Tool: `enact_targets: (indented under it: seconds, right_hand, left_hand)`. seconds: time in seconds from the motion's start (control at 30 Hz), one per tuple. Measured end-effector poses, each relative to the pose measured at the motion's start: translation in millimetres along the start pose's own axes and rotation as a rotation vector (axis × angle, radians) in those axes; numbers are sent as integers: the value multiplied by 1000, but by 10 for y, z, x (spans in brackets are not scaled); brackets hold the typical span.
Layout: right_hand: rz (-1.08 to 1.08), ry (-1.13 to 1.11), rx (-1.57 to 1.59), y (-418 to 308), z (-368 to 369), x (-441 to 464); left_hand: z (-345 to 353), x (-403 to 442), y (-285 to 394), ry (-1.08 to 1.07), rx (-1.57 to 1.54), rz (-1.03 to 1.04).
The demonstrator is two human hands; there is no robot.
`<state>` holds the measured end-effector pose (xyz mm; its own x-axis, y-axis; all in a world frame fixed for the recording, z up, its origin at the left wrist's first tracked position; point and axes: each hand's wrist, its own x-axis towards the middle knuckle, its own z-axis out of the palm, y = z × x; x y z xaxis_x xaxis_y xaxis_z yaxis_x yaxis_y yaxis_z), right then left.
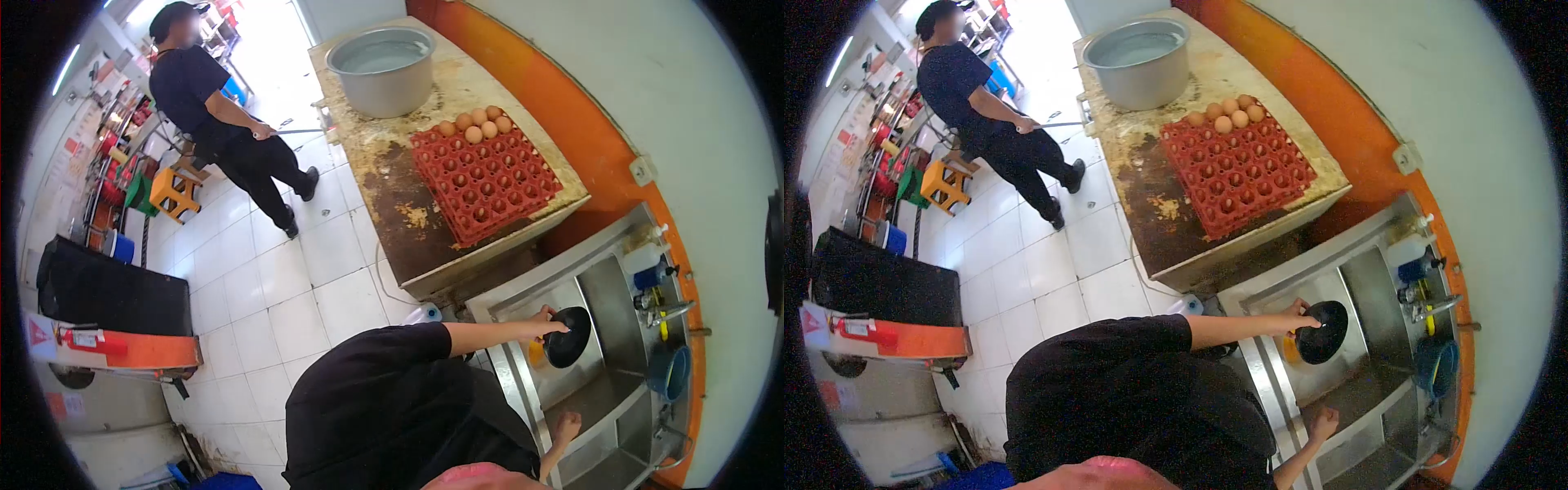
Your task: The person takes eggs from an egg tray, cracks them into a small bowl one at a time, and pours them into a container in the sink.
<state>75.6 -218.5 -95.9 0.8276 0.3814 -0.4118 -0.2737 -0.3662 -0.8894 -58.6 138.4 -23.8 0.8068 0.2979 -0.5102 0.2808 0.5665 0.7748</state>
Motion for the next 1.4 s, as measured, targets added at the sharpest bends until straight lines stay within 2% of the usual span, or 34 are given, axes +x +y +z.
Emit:
enact_targets:
  seconds: [0.07,0.1,0.17,0.2,0.27,0.4,0.47,0.5,0.57,0.67,0.77,0.9,0.97,1.07,1.13,1.2,1.3,1.4]
  right_hand:
    - [-329,198,-1097,-90,67,-173]
    - [-335,188,-1097,-85,112,-187]
    - [-125,171,-1252,-71,144,-221]
    - [-126,169,-1253,-60,177,-243]
    - [3,224,-1363,-39,264,-267]
    - [18,142,-1378,-227,307,-352]
    - [-184,27,-1479,-182,211,-320]
    - [-186,25,-1478,-270,253,-361]
    - [28,208,-1397,-496,374,-533]
    - [27,282,-1470,-369,339,-596]
    - [-34,222,-1462,-216,219,-529]
    - [22,234,-1489,-145,134,-488]
    - [-90,350,-1486,-122,198,-561]
    - [-47,286,-1313,-243,211,-609]
    - [-108,284,-1349,-109,118,-489]
    - [-61,288,-1459,33,38,-454]
    - [-77,340,-1387,-307,266,-688]
    - [-130,288,-1403,-33,33,-489]
  left_hand:
    - [-57,-16,16,17,-7,12]
    - [-64,-48,49,25,-16,16]
    - [-82,-55,65,34,-27,20]
    - [-96,-40,55,28,-37,12]
    - [-117,17,18,23,-48,4]
    - [-102,115,-74,64,-22,60]
    - [-104,113,-52,78,-8,65]
    - [-100,63,-3,71,-4,47]
    - [-104,43,18,63,0,26]
    - [-116,88,-14,16,0,-1]
    - [-79,80,-14,15,36,-9]
    - [-22,66,-8,-10,8,-6]
    - [-7,48,-7,-14,-2,3]
    - [39,-9,8,51,-14,-11]
    - [46,39,-23,39,-50,-11]
    - [23,60,-81,17,-64,-14]
    - [36,40,-58,12,-57,-25]
    - [22,47,-62,17,-49,-20]
